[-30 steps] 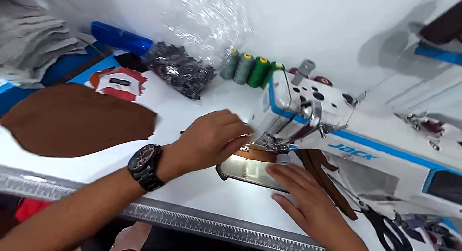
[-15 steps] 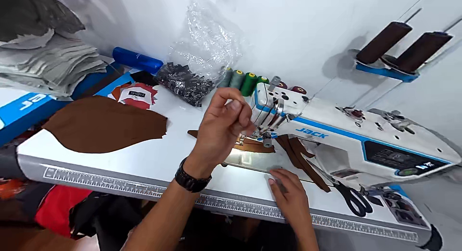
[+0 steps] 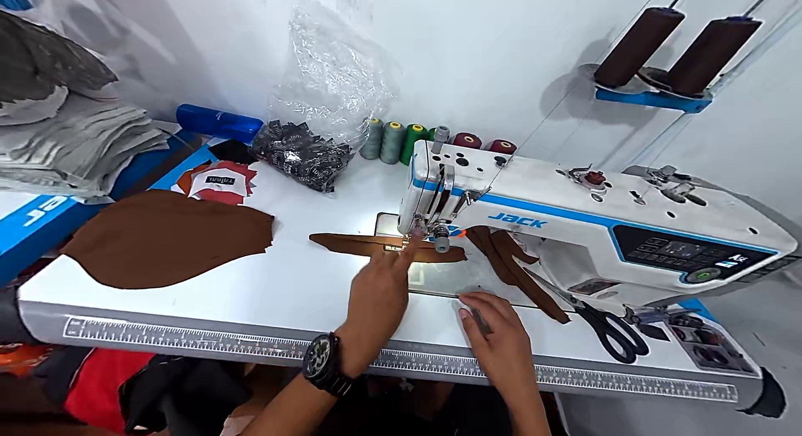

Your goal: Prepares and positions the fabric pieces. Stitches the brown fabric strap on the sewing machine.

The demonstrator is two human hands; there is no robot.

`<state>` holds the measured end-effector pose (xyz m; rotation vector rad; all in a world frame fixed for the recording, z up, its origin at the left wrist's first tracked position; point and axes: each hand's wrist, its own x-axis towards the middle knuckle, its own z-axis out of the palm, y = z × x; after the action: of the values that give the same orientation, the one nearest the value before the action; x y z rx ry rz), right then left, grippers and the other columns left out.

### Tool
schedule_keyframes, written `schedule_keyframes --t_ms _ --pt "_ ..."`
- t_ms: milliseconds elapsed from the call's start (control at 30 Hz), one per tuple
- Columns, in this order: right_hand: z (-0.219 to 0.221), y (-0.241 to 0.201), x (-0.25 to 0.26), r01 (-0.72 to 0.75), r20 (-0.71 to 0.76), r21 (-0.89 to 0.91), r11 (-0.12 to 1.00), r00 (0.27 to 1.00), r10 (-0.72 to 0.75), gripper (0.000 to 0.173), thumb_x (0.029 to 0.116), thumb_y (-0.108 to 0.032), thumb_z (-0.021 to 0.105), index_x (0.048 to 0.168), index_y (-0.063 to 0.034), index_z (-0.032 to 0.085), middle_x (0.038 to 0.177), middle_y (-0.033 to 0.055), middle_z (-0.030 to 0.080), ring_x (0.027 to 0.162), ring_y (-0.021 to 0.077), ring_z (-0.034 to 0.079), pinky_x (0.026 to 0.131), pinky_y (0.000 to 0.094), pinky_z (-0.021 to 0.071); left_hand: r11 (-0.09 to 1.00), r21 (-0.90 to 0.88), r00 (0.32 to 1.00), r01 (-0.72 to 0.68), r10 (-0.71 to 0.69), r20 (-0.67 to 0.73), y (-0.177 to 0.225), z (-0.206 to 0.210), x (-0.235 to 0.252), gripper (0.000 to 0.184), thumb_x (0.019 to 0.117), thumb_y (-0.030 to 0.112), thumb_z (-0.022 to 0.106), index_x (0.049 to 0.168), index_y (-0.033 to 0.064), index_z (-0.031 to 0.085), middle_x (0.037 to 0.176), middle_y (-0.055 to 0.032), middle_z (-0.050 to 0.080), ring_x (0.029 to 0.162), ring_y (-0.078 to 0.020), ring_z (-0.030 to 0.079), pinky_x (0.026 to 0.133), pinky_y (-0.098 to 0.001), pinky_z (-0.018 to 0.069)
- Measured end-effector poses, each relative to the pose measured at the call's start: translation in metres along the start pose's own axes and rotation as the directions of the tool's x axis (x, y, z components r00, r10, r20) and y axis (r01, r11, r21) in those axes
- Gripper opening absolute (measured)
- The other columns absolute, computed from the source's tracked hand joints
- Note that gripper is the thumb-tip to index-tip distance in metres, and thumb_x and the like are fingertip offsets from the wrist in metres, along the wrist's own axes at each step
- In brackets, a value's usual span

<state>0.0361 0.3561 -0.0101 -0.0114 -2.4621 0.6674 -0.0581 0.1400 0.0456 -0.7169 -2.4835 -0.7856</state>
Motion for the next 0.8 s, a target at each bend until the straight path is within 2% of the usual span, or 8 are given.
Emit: schedule_keyframes --t_ms 67,167,267,333,467,633,700,800 --pt "-0.001 0.0 0.0 -0.003 0.008 0.001 1.0 1.0 0.003 0.032 0.1 -0.041 0.056 0.109 -0.0208 0.079 0.116 -0.004 0.073 0.113 0.0172 0.066 0.093 0.0447 0.055 0.998 -0.041 0.996 0.052 -0.048 0.073 0.002 0.004 -0.013 0.056 0.0976 0.006 0.057 0.151 0.0224 0.054 0.082 -0.0072 0.069 0.073 -0.0265 0.067 0.062 -0.0438 0.0567" --pt "0.0 0.0 -0.001 -0.014 0.01 -0.007 1.0 1.0 0.014 0.033 0.0999 -0.042 0.055 0.109 -0.0213 0.079 0.116 -0.0045 0.073 0.113 0.0168 0.066 0.094 0.0444 0.0548 0.997 0.005 0.993 0.082 -0.082 0.08 -0.008 0.005 -0.011 0.059 0.0986 0.006 0.057 0.155 0.0236 0.049 0.078 -0.0087 0.067 0.069 -0.028 0.066 0.059 -0.0445 0.0555" --pt "0.0 -0.001 -0.001 -0.022 0.015 -0.007 1.0 1.0 0.023 0.033 0.0999 -0.042 0.055 0.109 -0.0215 0.079 0.116 -0.0046 0.073 0.114 0.0167 0.066 0.095 0.0449 0.0545 0.997 -0.041 0.979 0.065 -0.056 0.195 -0.008 0.002 -0.005 0.058 0.1004 0.009 0.055 0.155 0.0275 0.047 0.075 -0.0087 0.066 0.068 -0.0288 0.066 0.061 -0.0468 0.0552" --pt "0.0 -0.001 0.001 -0.024 0.012 -0.006 1.0 1.0 0.024 0.034 0.0997 -0.043 0.055 0.109 -0.0217 0.08 0.116 -0.0046 0.073 0.114 0.0166 0.066 0.094 0.0445 0.0544 0.994 0.003 0.956 0.108 -0.105 0.273 -0.004 -0.001 -0.01 0.06 0.1001 0.009 0.054 0.155 0.0311 0.047 0.079 -0.0102 0.069 0.074 -0.0308 0.068 0.065 -0.0488 0.0559" --pt "0.001 0.0 0.0 -0.027 0.004 -0.013 1.0 1.0 0.027 0.033 0.0995 -0.043 0.055 0.109 -0.0223 0.08 0.116 -0.0051 0.073 0.113 0.0161 0.066 0.094 0.044 0.0546 0.984 0.113 0.965 0.141 -0.162 0.208 -0.016 0.001 -0.008 0.063 0.097 0.005 0.058 0.155 0.0286 0.049 0.078 -0.0102 0.068 0.07 -0.0302 0.067 0.059 -0.0463 0.0545" --pt "0.001 0.0 0.0 -0.029 0.001 0.012 1.0 1.0 0.029 0.032 0.099 -0.042 0.056 0.108 -0.0214 0.08 0.117 -0.004 0.073 0.114 0.0168 0.065 0.093 0.0445 0.0546 0.948 -0.198 0.866 0.249 -0.126 0.484 -0.004 0.011 0.022 0.048 0.1081 0.017 0.046 0.156 0.0204 0.045 0.095 -0.018 0.073 0.085 -0.0357 0.071 0.08 -0.0567 0.0558" --pt "0.001 0.001 0.0 -0.028 -0.001 0.009 1.0 1.0 0.028 0.032 0.0991 -0.042 0.056 0.108 -0.0219 0.08 0.117 -0.0045 0.073 0.115 0.0162 0.065 0.094 0.0441 0.0546 0.971 -0.041 0.867 0.234 -0.19 0.46 0.013 0.016 0.029 0.045 0.108 0.014 0.045 0.153 0.0114 0.048 0.105 -0.0195 0.072 0.095 -0.0374 0.071 0.083 -0.055 0.0575" --pt "0.0 0.003 0.0 -0.033 0.004 0.02 0.999 0.999 0.033 0.032 0.0991 -0.041 0.056 0.108 -0.021 0.08 0.117 -0.0038 0.073 0.116 0.0174 0.065 0.094 0.0454 0.0544 0.924 0.316 0.882 0.213 -0.321 0.344 0.032 0.012 0.012 0.046 0.102 0.005 0.051 0.148 0.003 0.05 0.099 -0.0189 0.071 0.094 -0.0382 0.07 0.075 -0.0489 0.0575"
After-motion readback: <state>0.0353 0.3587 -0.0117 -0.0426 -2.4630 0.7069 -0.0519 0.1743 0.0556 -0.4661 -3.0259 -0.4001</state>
